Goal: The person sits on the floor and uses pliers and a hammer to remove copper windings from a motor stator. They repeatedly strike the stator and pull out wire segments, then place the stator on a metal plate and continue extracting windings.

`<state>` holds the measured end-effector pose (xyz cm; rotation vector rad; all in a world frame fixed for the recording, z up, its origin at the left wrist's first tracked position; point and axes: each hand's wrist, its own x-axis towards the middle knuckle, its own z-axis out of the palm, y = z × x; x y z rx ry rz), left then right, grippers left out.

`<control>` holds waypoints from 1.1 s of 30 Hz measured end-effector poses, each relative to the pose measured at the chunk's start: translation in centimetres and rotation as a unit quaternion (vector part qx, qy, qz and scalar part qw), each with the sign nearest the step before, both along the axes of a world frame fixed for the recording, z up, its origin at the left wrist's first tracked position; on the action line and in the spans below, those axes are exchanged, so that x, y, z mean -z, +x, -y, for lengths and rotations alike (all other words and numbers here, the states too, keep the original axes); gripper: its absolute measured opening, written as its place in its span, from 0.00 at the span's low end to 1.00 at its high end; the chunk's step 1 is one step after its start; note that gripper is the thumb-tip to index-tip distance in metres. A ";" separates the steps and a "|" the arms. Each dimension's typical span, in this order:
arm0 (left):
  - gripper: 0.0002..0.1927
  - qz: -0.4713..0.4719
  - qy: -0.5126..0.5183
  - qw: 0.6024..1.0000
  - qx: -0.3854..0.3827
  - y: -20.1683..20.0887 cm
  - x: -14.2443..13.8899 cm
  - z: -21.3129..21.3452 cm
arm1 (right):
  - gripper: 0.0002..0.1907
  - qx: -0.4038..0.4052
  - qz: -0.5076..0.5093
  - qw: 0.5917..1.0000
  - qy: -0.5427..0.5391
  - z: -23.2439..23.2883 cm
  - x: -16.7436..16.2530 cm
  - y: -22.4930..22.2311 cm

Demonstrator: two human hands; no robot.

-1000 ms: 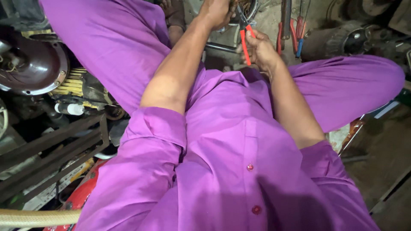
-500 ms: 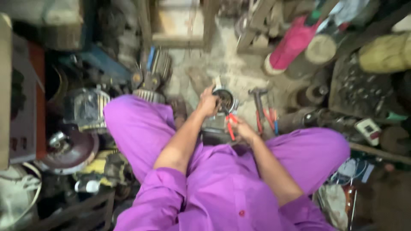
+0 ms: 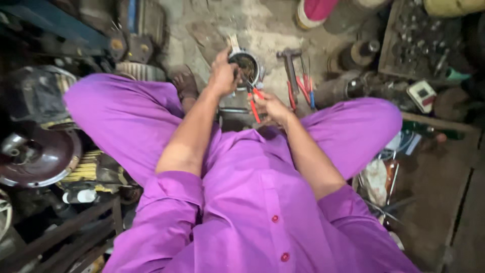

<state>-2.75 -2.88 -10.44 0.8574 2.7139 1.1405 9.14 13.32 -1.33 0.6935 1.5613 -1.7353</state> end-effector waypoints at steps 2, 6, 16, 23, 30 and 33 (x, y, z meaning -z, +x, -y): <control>0.12 -0.017 -0.006 1.000 0.019 0.2 -0.1 0.1 | 0.22 -0.001 0.002 1.000 -0.003 -0.2 0.1 0.1; 0.11 -0.007 0.003 1.000 0.028 0.5 -0.8 0.2 | 0.22 -0.009 -0.001 1.000 0.004 -0.3 0.3 0.2; 0.15 -0.015 0.002 0.999 0.038 0.7 -2.2 0.4 | 0.14 0.009 -0.017 0.999 0.045 0.2 1.4 0.2; 0.13 -0.005 0.012 0.999 0.034 0.6 -1.8 0.5 | 0.15 0.025 -0.082 0.996 0.026 1.0 1.3 0.3; 0.15 -0.017 0.013 0.999 0.026 0.6 -0.8 0.5 | 0.15 0.007 -0.102 0.993 0.056 1.0 1.4 -0.1; 0.14 -0.017 0.021 0.999 0.025 0.5 -1.0 0.5 | 0.16 -0.025 -0.115 0.982 0.150 1.4 1.4 -0.1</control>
